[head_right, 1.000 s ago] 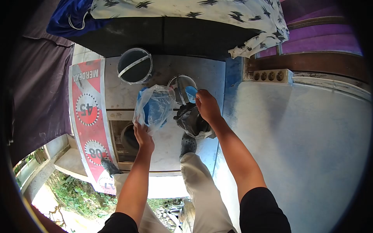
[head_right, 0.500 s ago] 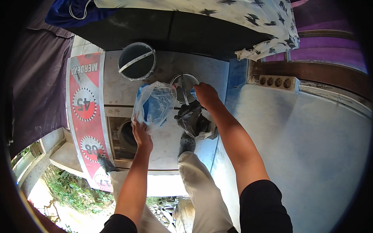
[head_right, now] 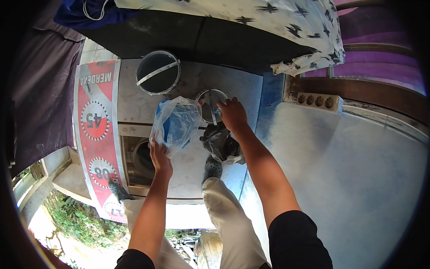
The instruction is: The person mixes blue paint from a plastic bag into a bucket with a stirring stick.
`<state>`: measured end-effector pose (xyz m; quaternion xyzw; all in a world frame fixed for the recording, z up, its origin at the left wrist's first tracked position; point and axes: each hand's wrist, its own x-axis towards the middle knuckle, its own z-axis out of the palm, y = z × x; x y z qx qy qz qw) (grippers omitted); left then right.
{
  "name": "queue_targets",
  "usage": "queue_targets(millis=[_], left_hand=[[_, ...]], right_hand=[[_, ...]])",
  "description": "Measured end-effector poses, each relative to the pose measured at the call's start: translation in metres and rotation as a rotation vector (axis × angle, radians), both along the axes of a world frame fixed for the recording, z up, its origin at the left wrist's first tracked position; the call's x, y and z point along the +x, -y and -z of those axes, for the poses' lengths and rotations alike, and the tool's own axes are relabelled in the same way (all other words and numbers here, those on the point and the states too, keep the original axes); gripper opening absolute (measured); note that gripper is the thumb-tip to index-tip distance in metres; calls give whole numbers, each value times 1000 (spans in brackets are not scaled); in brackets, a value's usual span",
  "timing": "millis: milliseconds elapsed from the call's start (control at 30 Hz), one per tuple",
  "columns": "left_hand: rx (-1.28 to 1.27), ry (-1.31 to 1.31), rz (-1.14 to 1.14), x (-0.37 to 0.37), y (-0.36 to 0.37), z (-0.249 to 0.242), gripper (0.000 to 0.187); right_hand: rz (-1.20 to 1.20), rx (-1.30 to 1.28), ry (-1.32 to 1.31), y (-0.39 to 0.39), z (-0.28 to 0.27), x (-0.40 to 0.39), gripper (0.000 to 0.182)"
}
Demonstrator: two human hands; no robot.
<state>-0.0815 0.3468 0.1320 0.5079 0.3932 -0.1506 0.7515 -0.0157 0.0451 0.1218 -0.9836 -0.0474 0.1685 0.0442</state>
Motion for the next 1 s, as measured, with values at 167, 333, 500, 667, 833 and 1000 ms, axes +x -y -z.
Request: queue_targets(millis=[167,333,500,667,833,1000], left_hand=[[22,10,-13,-4,1,9,45],[46,4,-27,2,9,-2,44],[86,9,22,-1,11,-1,44],[111,12,-16,-4,15,10,46],[100,21,40,-5,12,8,46],[27,-16,78,-2,7,-2,47]], right_hand=[[-15,31,117,-3,9,-18,42],[34,27,21,-9,5,-23,57],[50,22,-24,-5,7,-19,71],[132,155,-79,4,9,-13,78],[381,394,-95,11,4,-8,81],[577,533,-136,9,-14,-3,78]])
